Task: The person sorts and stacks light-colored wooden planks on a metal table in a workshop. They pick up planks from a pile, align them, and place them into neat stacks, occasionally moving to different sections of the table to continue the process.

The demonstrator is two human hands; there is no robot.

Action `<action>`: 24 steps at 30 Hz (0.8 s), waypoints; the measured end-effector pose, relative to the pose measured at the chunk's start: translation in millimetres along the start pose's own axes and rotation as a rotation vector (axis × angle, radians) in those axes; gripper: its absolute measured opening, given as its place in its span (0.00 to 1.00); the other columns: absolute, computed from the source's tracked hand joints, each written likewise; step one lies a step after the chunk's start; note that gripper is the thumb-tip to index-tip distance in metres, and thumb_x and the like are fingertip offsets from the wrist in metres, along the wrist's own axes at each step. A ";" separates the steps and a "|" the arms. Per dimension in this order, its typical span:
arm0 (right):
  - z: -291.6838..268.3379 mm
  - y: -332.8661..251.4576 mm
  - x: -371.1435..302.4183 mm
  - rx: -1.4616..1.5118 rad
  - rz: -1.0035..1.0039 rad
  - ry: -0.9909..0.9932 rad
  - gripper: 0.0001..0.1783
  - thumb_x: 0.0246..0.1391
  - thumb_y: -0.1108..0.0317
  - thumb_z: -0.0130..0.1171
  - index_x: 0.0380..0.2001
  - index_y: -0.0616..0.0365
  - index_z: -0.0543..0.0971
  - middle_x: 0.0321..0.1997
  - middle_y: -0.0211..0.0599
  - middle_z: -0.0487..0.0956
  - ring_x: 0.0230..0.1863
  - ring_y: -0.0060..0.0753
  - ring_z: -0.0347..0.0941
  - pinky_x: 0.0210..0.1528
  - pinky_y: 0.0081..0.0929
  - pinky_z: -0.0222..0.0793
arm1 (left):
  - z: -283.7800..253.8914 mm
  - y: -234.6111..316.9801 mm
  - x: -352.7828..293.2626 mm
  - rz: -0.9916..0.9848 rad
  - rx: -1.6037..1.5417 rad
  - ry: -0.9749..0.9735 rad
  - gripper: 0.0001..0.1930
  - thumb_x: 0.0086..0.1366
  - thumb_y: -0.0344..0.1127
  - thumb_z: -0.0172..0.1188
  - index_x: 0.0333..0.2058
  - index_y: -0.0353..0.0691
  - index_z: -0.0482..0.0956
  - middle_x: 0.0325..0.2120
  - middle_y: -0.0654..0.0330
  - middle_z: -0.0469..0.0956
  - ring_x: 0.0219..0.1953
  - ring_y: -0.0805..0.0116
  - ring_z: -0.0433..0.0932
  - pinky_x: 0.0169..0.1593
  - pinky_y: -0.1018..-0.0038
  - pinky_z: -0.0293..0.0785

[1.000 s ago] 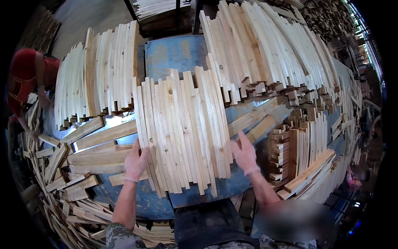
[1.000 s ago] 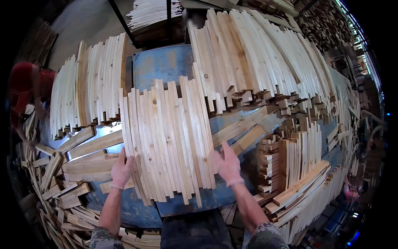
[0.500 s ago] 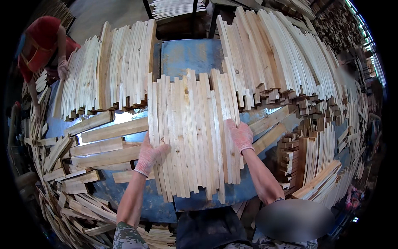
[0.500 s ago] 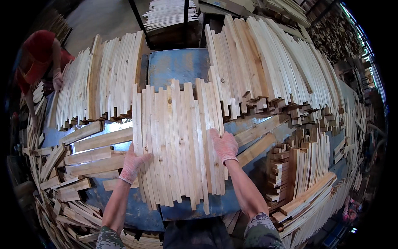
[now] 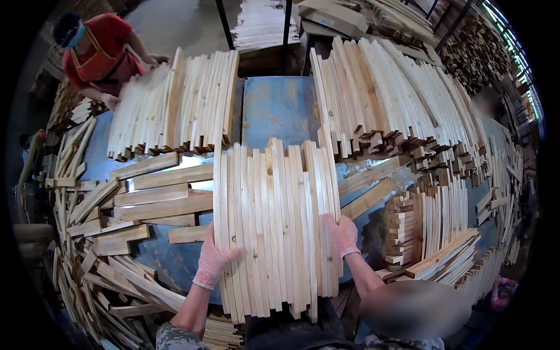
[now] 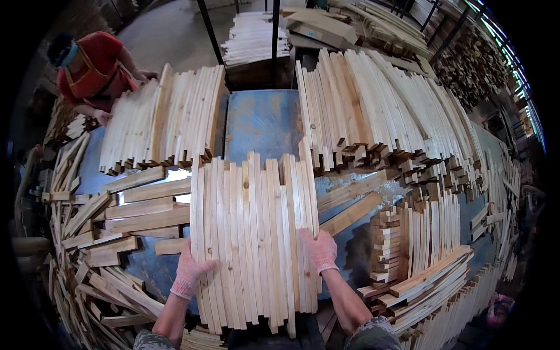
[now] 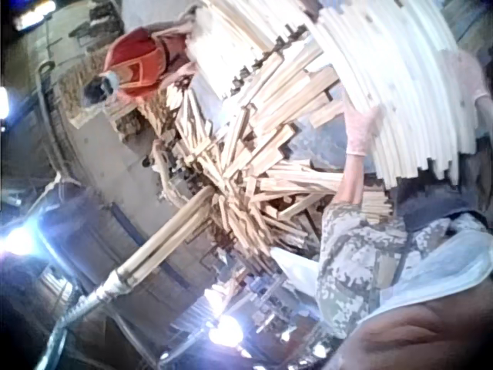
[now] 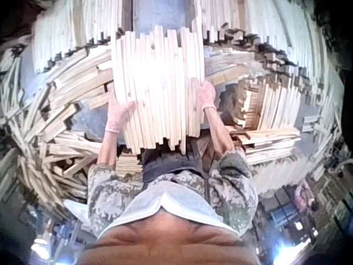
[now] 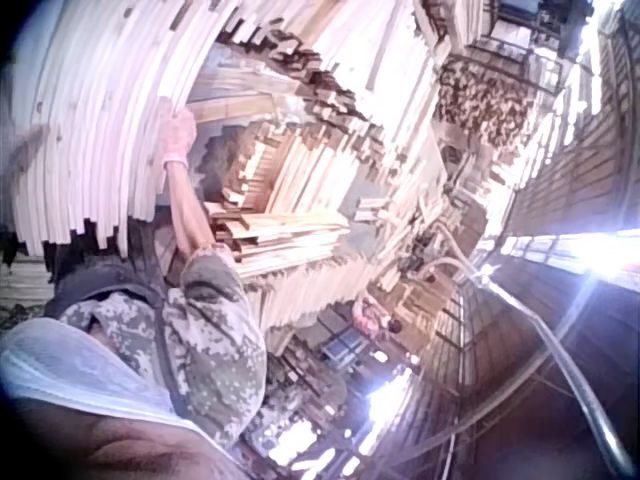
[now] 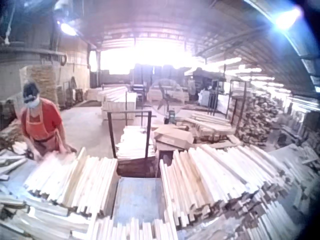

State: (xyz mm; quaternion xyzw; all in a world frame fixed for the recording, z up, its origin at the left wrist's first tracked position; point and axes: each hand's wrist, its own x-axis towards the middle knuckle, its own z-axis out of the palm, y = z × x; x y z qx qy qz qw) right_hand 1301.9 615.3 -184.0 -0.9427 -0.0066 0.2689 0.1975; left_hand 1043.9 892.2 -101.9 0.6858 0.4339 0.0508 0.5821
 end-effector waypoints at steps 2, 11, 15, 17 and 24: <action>-1.9 17.7 -26.5 0.084 -0.044 -0.006 0.40 0.56 0.28 0.61 0.42 0.61 0.89 0.42 0.57 0.87 0.49 0.59 0.84 0.54 0.50 0.77 | -2.1 -6.8 -42.9 -0.046 -0.039 0.020 0.58 0.45 0.37 0.82 0.74 0.34 0.59 0.62 0.49 0.75 0.63 0.57 0.77 0.69 0.63 0.73; -20.9 57.0 -160.5 0.425 -0.400 -0.064 0.29 0.59 0.42 0.70 0.44 0.61 0.89 0.38 0.51 0.89 0.41 0.52 0.87 0.48 0.43 0.79 | -16.8 -50.9 -267.2 0.180 -0.167 0.254 0.59 0.49 0.34 0.81 0.77 0.34 0.54 0.68 0.50 0.71 0.68 0.60 0.72 0.72 0.66 0.68; -23.7 68.7 -221.4 0.326 -0.636 -0.084 0.28 0.59 0.44 0.71 0.43 0.62 0.89 0.37 0.48 0.90 0.39 0.48 0.86 0.47 0.42 0.78 | -11.7 -77.0 -391.9 0.199 -0.335 0.417 0.59 0.52 0.33 0.81 0.78 0.34 0.52 0.69 0.52 0.71 0.69 0.62 0.71 0.72 0.66 0.67; -9.4 64.4 -255.8 0.323 -0.743 -0.105 0.30 0.58 0.42 0.72 0.41 0.63 0.88 0.35 0.48 0.89 0.38 0.48 0.86 0.46 0.43 0.78 | -15.1 -112.3 -440.3 0.258 -0.346 0.520 0.59 0.53 0.33 0.81 0.78 0.35 0.52 0.68 0.53 0.71 0.69 0.63 0.71 0.72 0.66 0.67; 51.4 49.9 -409.8 0.004 -0.931 -0.330 0.32 0.53 0.39 0.74 0.36 0.64 0.87 0.33 0.52 0.87 0.37 0.52 0.85 0.45 0.44 0.78 | -17.4 -189.7 -641.9 0.172 -0.499 0.840 0.53 0.55 0.26 0.79 0.77 0.40 0.59 0.66 0.56 0.73 0.66 0.66 0.73 0.67 0.66 0.75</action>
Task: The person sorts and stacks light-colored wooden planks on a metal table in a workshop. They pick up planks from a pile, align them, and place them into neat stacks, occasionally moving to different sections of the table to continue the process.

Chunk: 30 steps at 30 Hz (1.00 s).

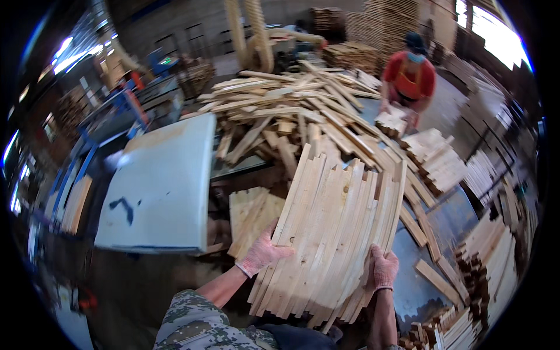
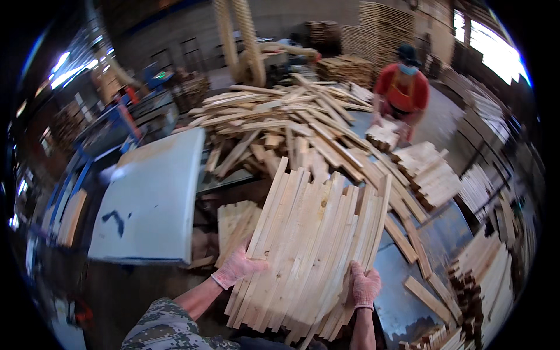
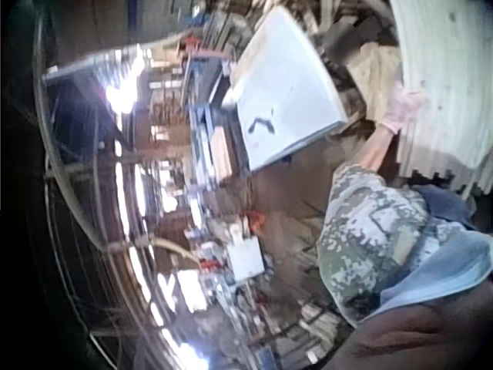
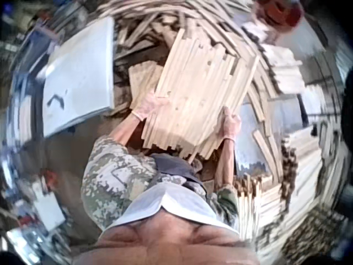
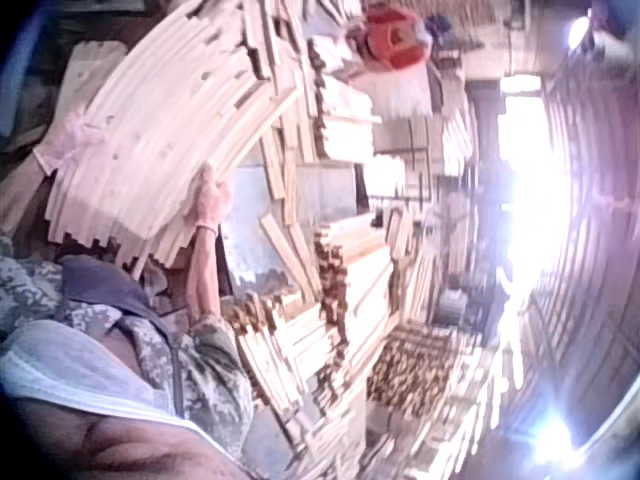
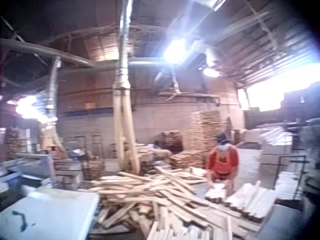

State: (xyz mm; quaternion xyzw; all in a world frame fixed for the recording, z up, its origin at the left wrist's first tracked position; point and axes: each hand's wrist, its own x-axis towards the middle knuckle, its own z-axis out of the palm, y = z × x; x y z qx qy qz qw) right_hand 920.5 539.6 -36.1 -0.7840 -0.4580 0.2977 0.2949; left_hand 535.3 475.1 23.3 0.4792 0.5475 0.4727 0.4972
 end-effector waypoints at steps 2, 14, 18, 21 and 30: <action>37.7 -47.5 -27.9 -0.005 -0.102 -0.091 0.33 0.52 0.38 0.75 0.34 0.64 0.87 0.33 0.53 0.88 0.38 0.52 0.85 0.46 0.45 0.78 | -48.0 -4.5 -42.0 -0.027 -0.050 0.130 0.52 0.56 0.24 0.78 0.76 0.40 0.59 0.65 0.56 0.74 0.65 0.66 0.75 0.66 0.66 0.77; 282.3 -260.0 -246.0 -0.209 -0.604 -0.449 0.31 0.49 0.40 0.77 0.32 0.64 0.88 0.33 0.49 0.89 0.38 0.44 0.87 0.45 0.37 0.80 | -362.7 -50.4 -246.2 -0.006 -0.291 0.586 0.48 0.55 0.26 0.76 0.74 0.40 0.63 0.59 0.59 0.78 0.58 0.69 0.78 0.63 0.67 0.77; 354.1 -318.0 -327.9 -0.294 -0.506 -0.633 0.34 0.49 0.38 0.76 0.30 0.67 0.87 0.29 0.50 0.88 0.36 0.47 0.87 0.42 0.40 0.81 | -475.5 -61.2 -295.3 -0.146 -0.225 0.607 0.42 0.58 0.33 0.77 0.70 0.39 0.69 0.58 0.59 0.79 0.58 0.68 0.79 0.62 0.68 0.77; 411.5 -333.1 -360.6 -0.380 -0.642 -0.492 0.37 0.47 0.37 0.76 0.35 0.69 0.86 0.35 0.57 0.88 0.41 0.53 0.87 0.48 0.43 0.80 | -548.5 -62.8 -302.8 -0.279 -0.026 0.570 0.40 0.60 0.43 0.75 0.68 0.37 0.72 0.57 0.56 0.80 0.58 0.61 0.79 0.64 0.65 0.75; 511.9 -413.8 -449.4 -0.266 -0.601 -0.510 0.37 0.47 0.38 0.75 0.36 0.68 0.84 0.38 0.61 0.86 0.44 0.59 0.85 0.49 0.48 0.77 | -715.0 -57.6 -290.2 -0.631 0.827 0.627 0.57 0.58 0.78 0.65 0.71 0.35 0.69 0.65 0.41 0.76 0.66 0.45 0.76 0.67 0.54 0.73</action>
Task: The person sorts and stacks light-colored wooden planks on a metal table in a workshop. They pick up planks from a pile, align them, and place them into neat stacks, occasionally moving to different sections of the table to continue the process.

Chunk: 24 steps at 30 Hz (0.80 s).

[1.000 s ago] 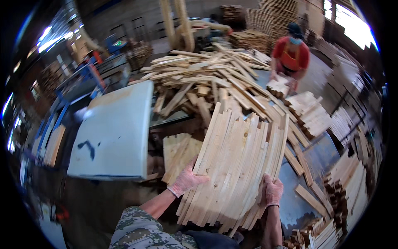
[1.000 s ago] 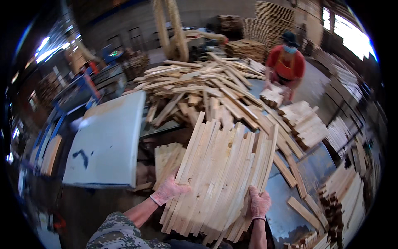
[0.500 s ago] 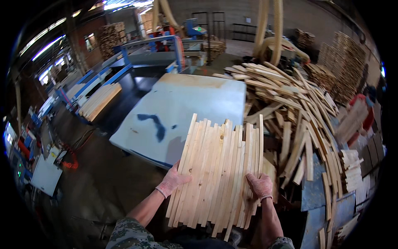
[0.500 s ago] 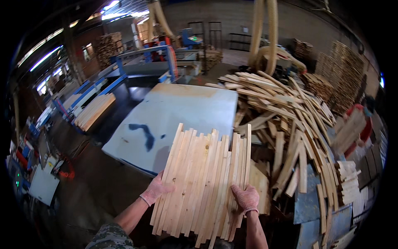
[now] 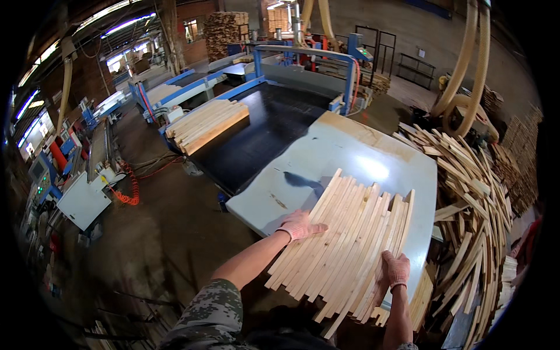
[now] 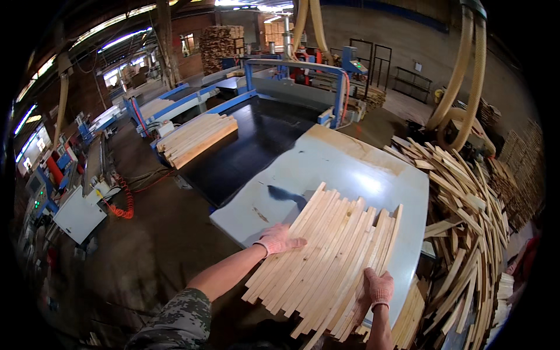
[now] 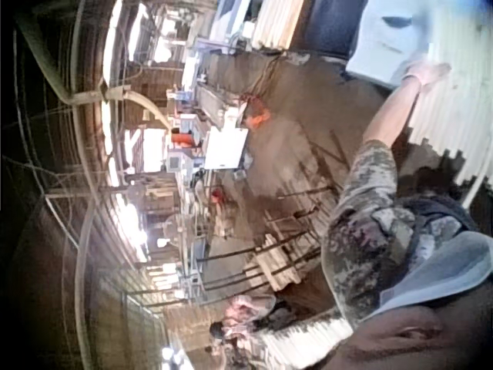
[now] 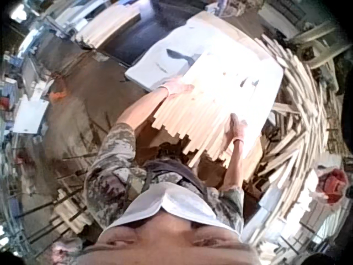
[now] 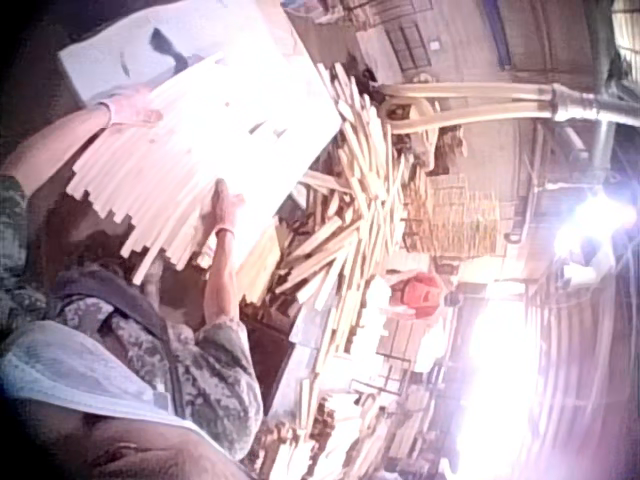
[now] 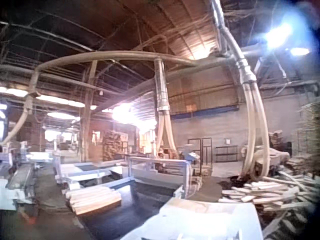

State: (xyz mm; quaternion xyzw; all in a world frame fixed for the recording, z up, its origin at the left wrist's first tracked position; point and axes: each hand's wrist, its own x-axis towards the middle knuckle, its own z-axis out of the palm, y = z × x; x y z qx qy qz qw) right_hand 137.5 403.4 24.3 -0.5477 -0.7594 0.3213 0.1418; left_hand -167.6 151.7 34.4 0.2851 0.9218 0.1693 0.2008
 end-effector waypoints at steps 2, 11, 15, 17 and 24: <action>23.8 -10.8 9.3 0.071 -0.043 0.001 0.33 0.51 0.43 0.74 0.41 0.66 0.84 0.38 0.56 0.87 0.43 0.52 0.84 0.49 0.45 0.77 | -19.4 -10.2 24.4 -0.029 -0.048 -0.022 0.61 0.56 0.80 0.66 0.73 0.35 0.65 0.67 0.42 0.74 0.68 0.48 0.75 0.68 0.55 0.72; 146.0 -116.0 33.7 0.518 -0.090 0.001 0.25 0.60 0.57 0.70 0.53 0.63 0.83 0.45 0.41 0.89 0.43 0.32 0.83 0.50 0.34 0.77 | -104.3 -95.3 158.9 -0.040 0.066 0.042 0.62 0.56 0.78 0.67 0.79 0.46 0.55 0.72 0.49 0.69 0.72 0.53 0.70 0.71 0.57 0.68; 198.8 -207.1 35.0 0.558 -0.076 -0.049 0.24 0.59 0.59 0.70 0.53 0.64 0.82 0.44 0.40 0.88 0.42 0.30 0.82 0.50 0.32 0.78 | -155.6 -133.8 196.0 0.008 0.194 0.090 0.48 0.65 0.69 0.60 0.78 0.54 0.58 0.70 0.54 0.68 0.73 0.56 0.66 0.74 0.58 0.61; 240.1 -236.9 48.7 0.606 -0.097 -0.066 0.23 0.59 0.60 0.69 0.53 0.63 0.82 0.43 0.40 0.88 0.41 0.29 0.82 0.49 0.31 0.78 | -173.0 -166.9 222.1 0.125 0.266 0.113 0.44 0.70 0.64 0.56 0.78 0.51 0.59 0.70 0.54 0.67 0.74 0.56 0.63 0.76 0.60 0.57; 364.9 -401.2 38.6 0.448 -0.164 -0.225 0.28 0.54 0.53 0.71 0.51 0.61 0.80 0.35 0.44 0.87 0.37 0.39 0.84 0.44 0.37 0.79 | -228.4 -338.7 264.6 -0.002 0.355 0.319 0.48 0.75 0.70 0.44 0.78 0.37 0.55 0.81 0.46 0.48 0.82 0.44 0.44 0.82 0.49 0.34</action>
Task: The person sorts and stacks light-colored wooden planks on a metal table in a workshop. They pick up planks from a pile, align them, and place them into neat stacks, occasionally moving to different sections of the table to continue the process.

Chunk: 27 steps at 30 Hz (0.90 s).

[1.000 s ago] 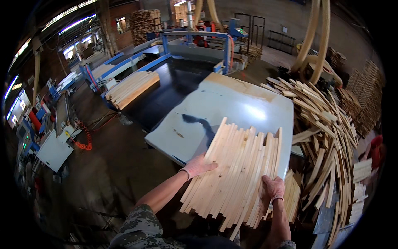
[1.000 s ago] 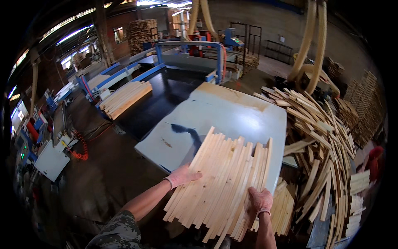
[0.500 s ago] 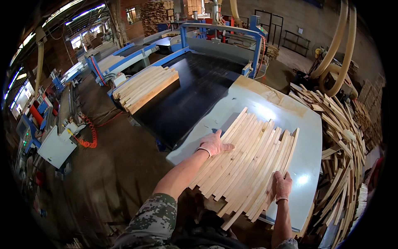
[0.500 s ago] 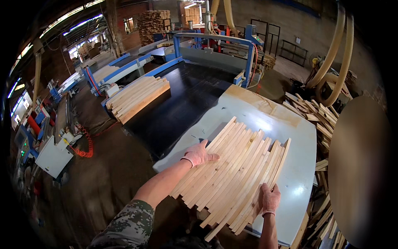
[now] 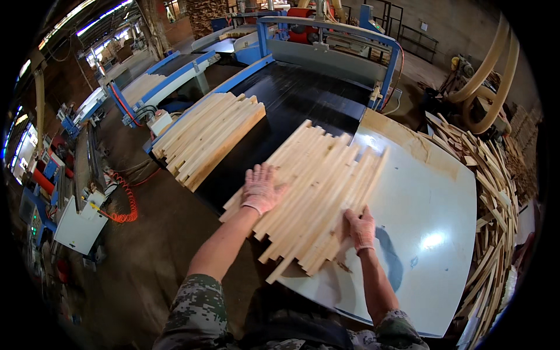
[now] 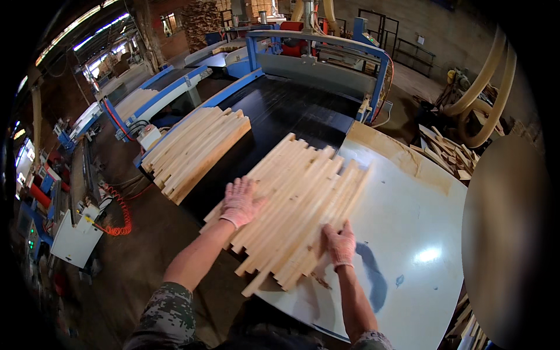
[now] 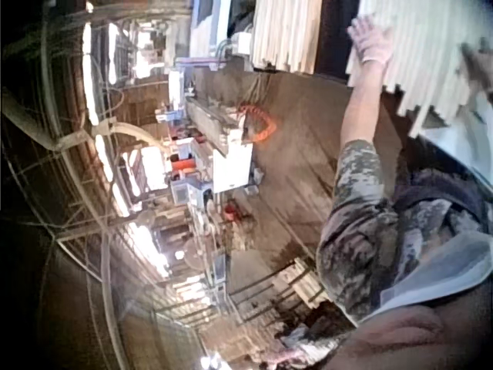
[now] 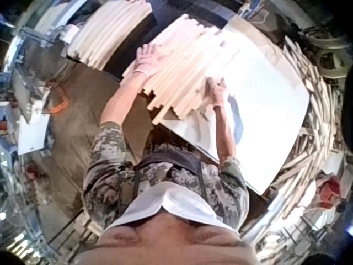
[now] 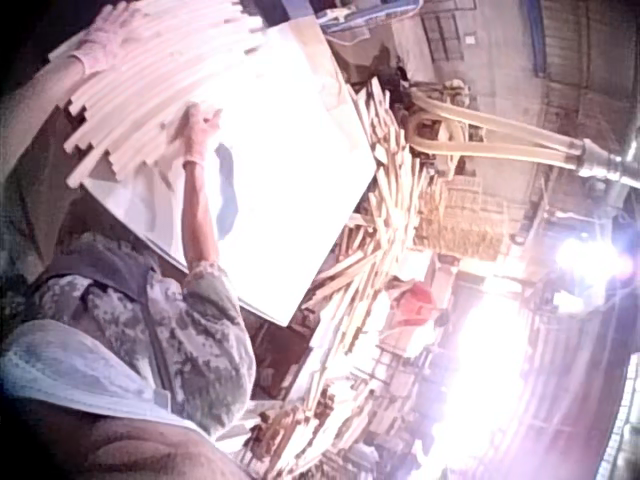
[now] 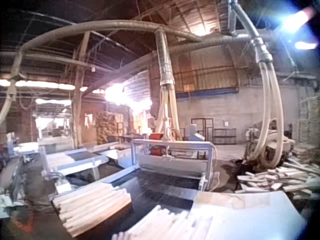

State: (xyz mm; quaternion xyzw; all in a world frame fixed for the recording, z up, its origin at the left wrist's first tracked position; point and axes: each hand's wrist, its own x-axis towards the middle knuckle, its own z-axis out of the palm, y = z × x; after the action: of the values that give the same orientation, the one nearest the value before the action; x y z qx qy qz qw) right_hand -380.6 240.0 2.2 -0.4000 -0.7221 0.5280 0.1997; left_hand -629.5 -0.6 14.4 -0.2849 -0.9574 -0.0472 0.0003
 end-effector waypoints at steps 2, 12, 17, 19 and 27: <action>45.1 -20.5 11.4 -0.083 -0.028 -0.019 0.31 0.54 0.50 0.71 0.53 0.62 0.79 0.36 0.46 0.87 0.38 0.41 0.85 0.44 0.38 0.79 | -6.7 -41.8 17.4 -0.045 0.009 -0.005 0.47 0.75 0.69 0.45 0.79 0.38 0.53 0.81 0.46 0.48 0.82 0.44 0.44 0.82 0.48 0.34; 201.3 -86.6 30.4 -0.379 0.017 0.071 0.38 0.63 0.38 0.60 0.57 0.64 0.71 0.59 0.66 0.80 0.59 0.68 0.78 0.62 0.55 0.74 | -27.6 -166.0 75.5 -0.176 0.054 -0.059 0.50 0.73 0.73 0.44 0.80 0.42 0.51 0.82 0.48 0.46 0.83 0.49 0.42 0.82 0.49 0.34; 204.4 -86.4 29.0 -0.402 0.038 0.134 0.36 0.66 0.38 0.56 0.57 0.63 0.71 0.56 0.65 0.82 0.58 0.68 0.78 0.61 0.56 0.74 | -30.4 -167.3 75.1 -0.139 0.023 -0.009 0.47 0.74 0.70 0.47 0.78 0.40 0.55 0.81 0.47 0.49 0.82 0.47 0.45 0.81 0.50 0.39; 205.9 -77.2 15.9 -0.379 0.006 0.306 0.27 0.71 0.43 0.53 0.53 0.59 0.73 0.53 0.66 0.82 0.54 0.69 0.79 0.60 0.57 0.75 | -19.1 -170.7 82.8 -0.076 0.023 0.022 0.47 0.73 0.70 0.49 0.76 0.38 0.59 0.78 0.45 0.56 0.81 0.49 0.51 0.81 0.52 0.42; 223.3 -26.6 -185.6 0.068 -0.229 0.117 0.38 0.67 0.53 0.63 0.73 0.62 0.68 0.76 0.57 0.69 0.75 0.54 0.67 0.77 0.41 0.63 | 14.9 -234.5 96.0 0.185 -0.427 0.141 0.39 0.79 0.55 0.54 0.75 0.29 0.60 0.76 0.40 0.60 0.76 0.44 0.61 0.79 0.57 0.55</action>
State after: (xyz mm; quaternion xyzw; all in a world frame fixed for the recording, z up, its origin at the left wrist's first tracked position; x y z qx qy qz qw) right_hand -437.7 -44.3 -29.4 -0.3382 -0.7318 0.5017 0.3138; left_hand -837.4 -142.2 -18.9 -0.3610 -0.8932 -0.2681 0.0112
